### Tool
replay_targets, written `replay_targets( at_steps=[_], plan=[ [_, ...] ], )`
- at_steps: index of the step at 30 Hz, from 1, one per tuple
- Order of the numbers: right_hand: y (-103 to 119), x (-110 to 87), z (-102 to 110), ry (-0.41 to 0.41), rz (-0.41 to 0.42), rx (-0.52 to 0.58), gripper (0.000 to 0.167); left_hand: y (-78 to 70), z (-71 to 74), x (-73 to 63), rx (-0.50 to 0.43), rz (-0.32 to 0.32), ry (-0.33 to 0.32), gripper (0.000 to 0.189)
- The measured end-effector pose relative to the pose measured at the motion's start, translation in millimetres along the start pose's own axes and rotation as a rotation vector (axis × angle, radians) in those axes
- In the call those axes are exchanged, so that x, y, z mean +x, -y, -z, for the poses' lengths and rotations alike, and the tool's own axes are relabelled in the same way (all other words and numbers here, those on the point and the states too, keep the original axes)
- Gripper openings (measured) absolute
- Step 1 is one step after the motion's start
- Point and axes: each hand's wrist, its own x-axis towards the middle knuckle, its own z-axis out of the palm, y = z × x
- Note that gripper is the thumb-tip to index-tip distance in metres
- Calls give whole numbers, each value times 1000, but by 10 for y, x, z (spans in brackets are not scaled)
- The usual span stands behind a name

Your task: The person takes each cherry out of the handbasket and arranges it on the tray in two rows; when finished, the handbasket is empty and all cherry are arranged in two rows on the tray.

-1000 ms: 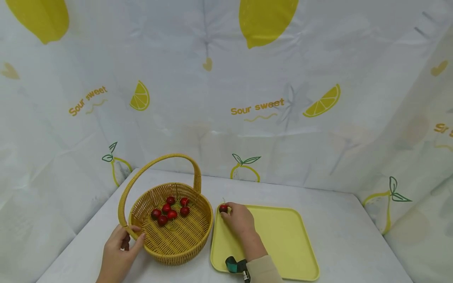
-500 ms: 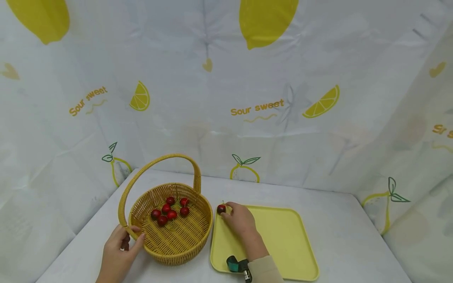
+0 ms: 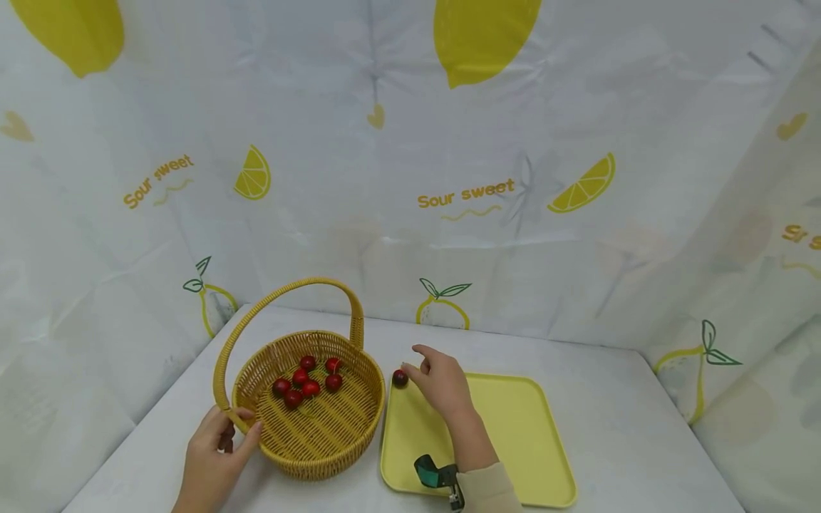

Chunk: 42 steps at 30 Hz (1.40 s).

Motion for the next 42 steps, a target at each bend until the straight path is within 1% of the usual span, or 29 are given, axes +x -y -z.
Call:
replay_targets(
  at_steps=[6,12,19,22,26,29,34,38,42],
  plan=[
    [172,-42,108,-24,41,42,43,4,1,10,-2,-1,4,29],
    [377,-76,199,-36,74,71,43,-2,12,40,20,-4,1,29],
    [602,-118,247,-39,150,73,42,11,14,71,14,6,5,29],
    [686,-159,244,-35,180,93,41,10,-3,65,12,11,3,28],
    [800,-217,183,-15,224,139,40,14,-11,44,9,10,2,28],
    [888,-254,89,29,246,162,39,34,2,12,8,7,-11,29],
    [1012,-278,-77,112,269,195,38,26,26,-24,21,26,-44,31],
    [1072,-260,-176,160,255,227,37,12,24,-19,12,30,-51,31],
    [1089,-224,-282,211,207,289,35,-8,-3,-10,7,45,-39,29]
  ],
)
